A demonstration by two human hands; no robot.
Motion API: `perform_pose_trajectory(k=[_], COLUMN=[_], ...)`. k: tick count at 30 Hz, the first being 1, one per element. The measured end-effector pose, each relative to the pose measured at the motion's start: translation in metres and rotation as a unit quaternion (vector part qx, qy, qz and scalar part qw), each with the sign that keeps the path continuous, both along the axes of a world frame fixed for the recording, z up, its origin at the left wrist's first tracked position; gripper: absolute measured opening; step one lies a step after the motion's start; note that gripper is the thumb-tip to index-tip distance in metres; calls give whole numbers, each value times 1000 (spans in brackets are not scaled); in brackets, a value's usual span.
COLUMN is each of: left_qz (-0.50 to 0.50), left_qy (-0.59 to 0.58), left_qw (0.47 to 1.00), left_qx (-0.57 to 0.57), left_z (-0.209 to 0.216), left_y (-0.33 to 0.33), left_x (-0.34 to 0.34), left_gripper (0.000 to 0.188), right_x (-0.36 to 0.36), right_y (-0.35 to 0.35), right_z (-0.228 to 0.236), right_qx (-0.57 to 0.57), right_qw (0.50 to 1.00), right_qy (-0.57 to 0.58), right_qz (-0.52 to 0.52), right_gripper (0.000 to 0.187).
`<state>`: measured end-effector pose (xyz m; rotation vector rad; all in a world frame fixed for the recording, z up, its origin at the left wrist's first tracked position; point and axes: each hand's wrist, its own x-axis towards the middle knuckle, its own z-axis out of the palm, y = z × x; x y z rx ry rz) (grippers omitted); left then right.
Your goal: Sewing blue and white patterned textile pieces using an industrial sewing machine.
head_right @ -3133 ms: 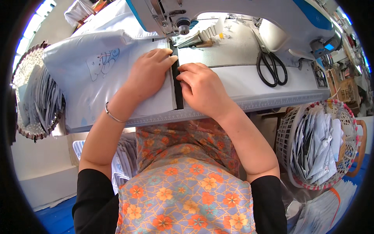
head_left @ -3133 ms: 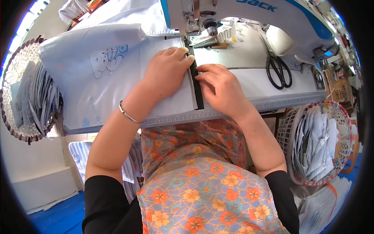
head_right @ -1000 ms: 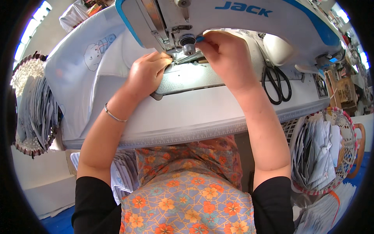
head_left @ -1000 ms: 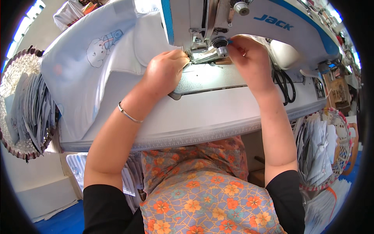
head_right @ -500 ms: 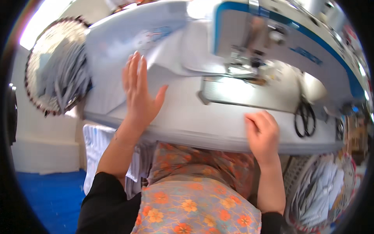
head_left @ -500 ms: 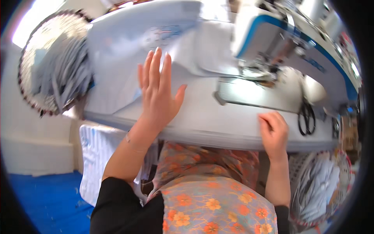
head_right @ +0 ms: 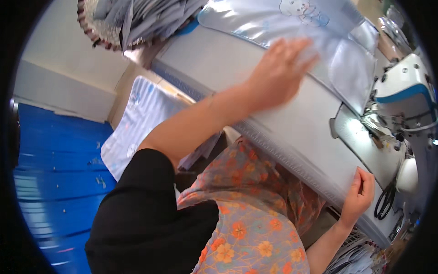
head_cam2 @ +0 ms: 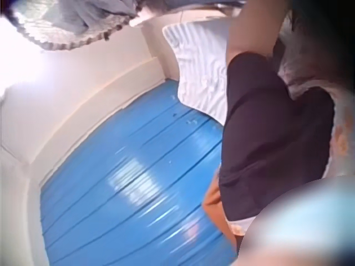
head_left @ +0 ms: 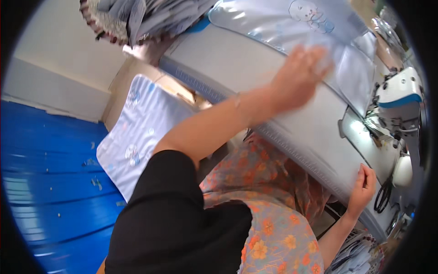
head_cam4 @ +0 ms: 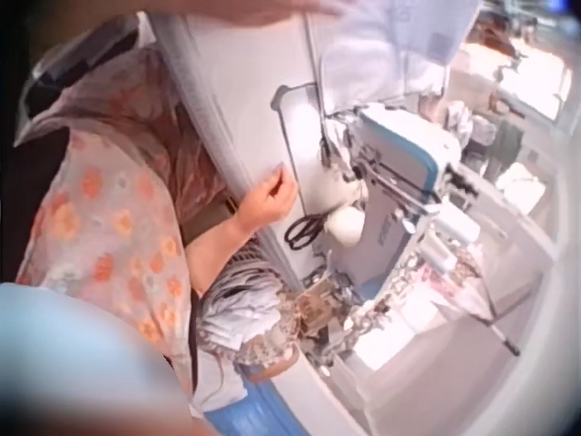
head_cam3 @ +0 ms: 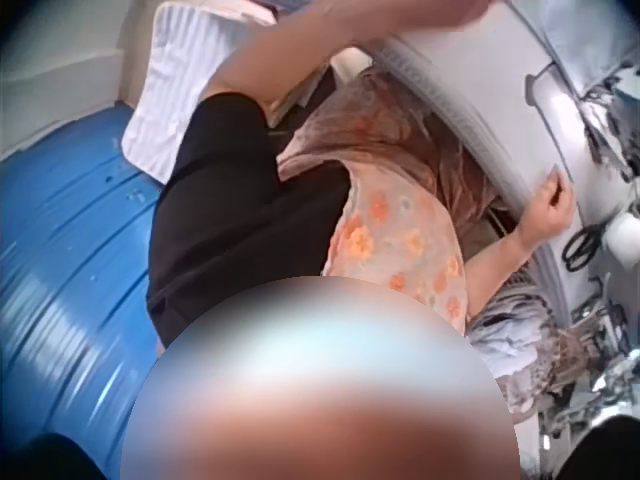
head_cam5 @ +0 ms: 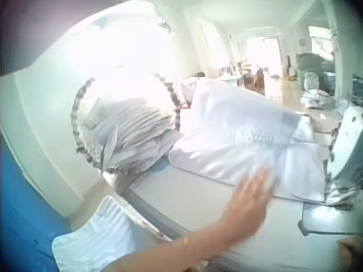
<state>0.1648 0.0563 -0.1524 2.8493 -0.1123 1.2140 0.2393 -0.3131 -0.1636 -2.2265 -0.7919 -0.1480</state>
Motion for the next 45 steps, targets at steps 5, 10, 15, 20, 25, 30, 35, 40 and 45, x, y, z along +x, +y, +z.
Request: perform_pose_trajectory(k=[5,10,15,20,25,30,35,40,45], left_qz=[-126,271,226,217,180,199,109,145,346], left_qy=[220,300,468,538,551,581,505,472,172], left_qw=[960,904,837,801,812,788,855,869,921], left_qx=[-119,-141,-170,-150,-61,-45,49,17,-43], left_z=[-59,-195,-170,-184,-200,-219,-199,-202,-131], left_y=[-36,101,145,148,147,159,143,139,173], left_x=[-182,-303,-312,-349,-343,-363,-386,-399,-398], left_gripper=[23,58,59,62,39,25,27,13,16], right_x=[9,14,7,-4,-14,-10,-6,-6,-8], right_y=[-9,1,-5,13,21,18,17,17,13], right_z=[5,6,8,9,19,20,18,20,18], right_qx=[-21,-15,-29,-31,25,60,79,80,87], right_qw=[999,1000,998,995,992,990,989,989,990], right_qy=[18,16,-30,-88,-114,-124,-122,-123,-109], right_qz=[-16,-10,-45,-32,-41,-17,-14,-14,-14], right_gripper=[17,18,11,2,1,2,3,3,4])
